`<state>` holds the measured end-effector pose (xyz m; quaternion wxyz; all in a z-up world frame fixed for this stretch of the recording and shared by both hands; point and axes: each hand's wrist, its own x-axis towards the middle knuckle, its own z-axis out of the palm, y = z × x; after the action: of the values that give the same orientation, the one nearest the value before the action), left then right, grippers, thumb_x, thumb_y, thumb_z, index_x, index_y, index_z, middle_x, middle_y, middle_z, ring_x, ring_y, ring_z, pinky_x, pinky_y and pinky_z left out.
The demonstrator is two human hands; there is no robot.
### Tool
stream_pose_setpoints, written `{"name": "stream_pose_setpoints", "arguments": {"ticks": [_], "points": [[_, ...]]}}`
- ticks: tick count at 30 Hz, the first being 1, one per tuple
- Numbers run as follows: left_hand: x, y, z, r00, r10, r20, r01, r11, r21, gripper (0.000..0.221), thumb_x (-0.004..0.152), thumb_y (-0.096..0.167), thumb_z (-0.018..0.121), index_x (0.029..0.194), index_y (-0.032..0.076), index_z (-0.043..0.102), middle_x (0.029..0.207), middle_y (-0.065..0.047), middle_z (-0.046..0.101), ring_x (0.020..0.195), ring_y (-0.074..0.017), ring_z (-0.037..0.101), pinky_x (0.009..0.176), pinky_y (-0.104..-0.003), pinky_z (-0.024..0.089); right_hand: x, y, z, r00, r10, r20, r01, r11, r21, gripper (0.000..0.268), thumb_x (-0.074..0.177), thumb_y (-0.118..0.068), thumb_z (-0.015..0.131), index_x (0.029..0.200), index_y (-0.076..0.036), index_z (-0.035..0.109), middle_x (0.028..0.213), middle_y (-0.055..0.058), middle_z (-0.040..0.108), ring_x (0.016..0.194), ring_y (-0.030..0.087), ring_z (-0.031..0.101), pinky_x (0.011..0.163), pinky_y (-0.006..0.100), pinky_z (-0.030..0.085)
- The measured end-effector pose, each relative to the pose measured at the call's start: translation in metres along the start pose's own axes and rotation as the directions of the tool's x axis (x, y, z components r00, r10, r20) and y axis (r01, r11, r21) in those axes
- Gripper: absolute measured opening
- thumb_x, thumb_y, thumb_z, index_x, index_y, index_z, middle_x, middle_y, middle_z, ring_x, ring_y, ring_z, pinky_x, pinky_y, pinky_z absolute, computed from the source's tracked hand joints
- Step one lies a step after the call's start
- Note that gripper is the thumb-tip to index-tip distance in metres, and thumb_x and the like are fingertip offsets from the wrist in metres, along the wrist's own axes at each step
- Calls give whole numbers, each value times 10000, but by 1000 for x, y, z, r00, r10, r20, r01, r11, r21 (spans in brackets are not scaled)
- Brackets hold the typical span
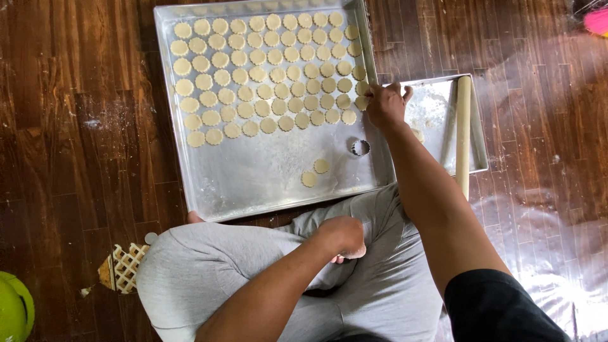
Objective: Rolling out dough and cutting it into small circular shapes using a cutter on a metal tray.
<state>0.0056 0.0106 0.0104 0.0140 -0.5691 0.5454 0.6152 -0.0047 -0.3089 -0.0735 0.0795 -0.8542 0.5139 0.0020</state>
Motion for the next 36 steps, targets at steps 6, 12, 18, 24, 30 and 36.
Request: {"name": "stream_pose_setpoints", "arguments": {"ticks": [6,12,18,24,30,36], "points": [[-3,1,0,1000,5,-19,-5,1000,12,269,829,191,585,773,2,767,555,-134,697,510,-290,729,647,-412,606,-2,-2,-5,1000,-25,8,26,1000,-19,301,969,-183,578,1216,-260,732,1079,162,743,1327,278,539,1202,544,39],[5,-2,4,1000,7,-22,-6,1000,26,271,827,217,595,767,20,771,550,-114,697,509,-283,729,639,-407,602,-2,-4,-4,997,-28,72,33,997,-65,333,987,-170,587,1277,-259,725,1156,152,734,1379,255,481,1202,589,0],[15,-5,10,1000,-15,-20,16,1000,21,236,790,215,600,711,51,750,537,-117,689,512,-278,733,618,-411,595,1,-4,5,996,-87,-28,81,982,-173,270,982,-139,602,1151,-258,777,1097,109,769,1337,265,515,1209,555,7],[11,-4,7,1000,-18,-15,18,999,27,258,801,229,592,776,42,769,557,-112,700,546,-280,745,661,-422,607,-9,-9,6,989,-112,-93,88,970,-227,264,1002,-125,612,1130,-273,789,1049,39,783,1321,240,488,1203,564,-5],[9,-3,7,1000,-12,-29,12,1000,15,258,803,208,591,793,24,772,554,-116,696,535,-293,738,658,-423,606,-13,-11,6,971,-170,-170,130,966,-224,210,996,-109,635,1108,-219,774,1082,55,772,1262,276,513,1190,579,85],[12,-3,10,999,-23,-33,24,999,32,261,806,204,578,774,32,772,527,-106,684,510,-281,729,650,-427,607,-11,-3,17,975,-158,-159,110,956,-271,142,1013,-199,658,1042,-285,768,1040,17,759,1219,238,522,1152,524,114]]}}
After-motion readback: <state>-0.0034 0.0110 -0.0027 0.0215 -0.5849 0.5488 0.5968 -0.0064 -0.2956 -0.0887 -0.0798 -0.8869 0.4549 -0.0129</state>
